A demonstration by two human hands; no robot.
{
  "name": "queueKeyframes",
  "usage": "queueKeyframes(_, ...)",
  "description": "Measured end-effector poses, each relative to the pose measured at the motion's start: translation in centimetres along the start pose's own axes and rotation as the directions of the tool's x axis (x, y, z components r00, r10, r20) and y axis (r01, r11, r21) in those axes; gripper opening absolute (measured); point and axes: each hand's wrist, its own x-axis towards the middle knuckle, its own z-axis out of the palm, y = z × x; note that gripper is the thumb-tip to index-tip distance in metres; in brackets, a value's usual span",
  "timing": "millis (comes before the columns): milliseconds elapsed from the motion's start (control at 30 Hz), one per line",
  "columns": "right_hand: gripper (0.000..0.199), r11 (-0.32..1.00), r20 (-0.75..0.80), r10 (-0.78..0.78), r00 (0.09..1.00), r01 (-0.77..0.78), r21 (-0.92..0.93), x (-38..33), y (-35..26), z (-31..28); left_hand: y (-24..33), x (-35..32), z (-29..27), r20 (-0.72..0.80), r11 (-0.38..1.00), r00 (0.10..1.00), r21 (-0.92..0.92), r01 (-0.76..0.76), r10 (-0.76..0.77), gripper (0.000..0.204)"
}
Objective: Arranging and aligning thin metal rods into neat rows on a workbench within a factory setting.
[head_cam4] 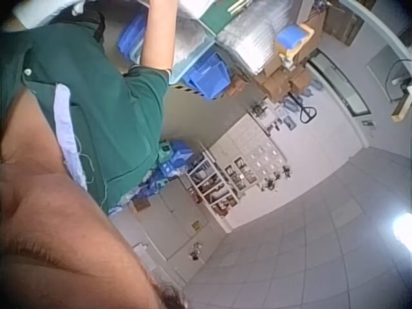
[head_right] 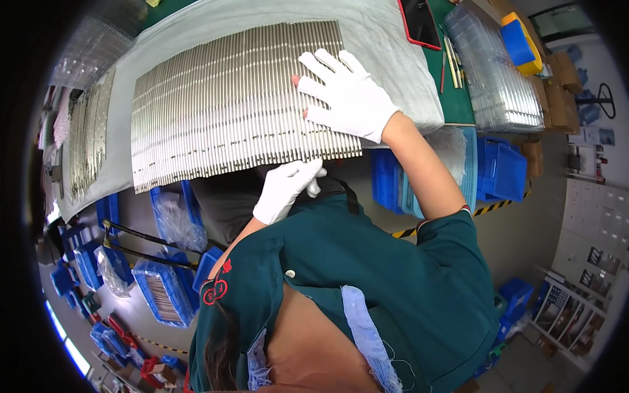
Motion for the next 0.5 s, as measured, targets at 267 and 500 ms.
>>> queueKeyframes(267, 0.056, 1.000, -0.016, -0.017, 1.000, 0.017, 0.002, 0.1, 0.0, 0.0, -0.6, 0.5, -0.3, -0.014, 0.997, 0.998, -0.051, -0.058, 0.058, 0.030)
queueKeyframes(500, 0.055, 0.998, -0.099, -0.063, 0.993, 0.061, -0.019, 0.0, 0.4, 0.7, -0.1, 0.9, 0.1, -0.242, 0.967, 0.951, -0.116, -0.227, 0.194, 0.025)
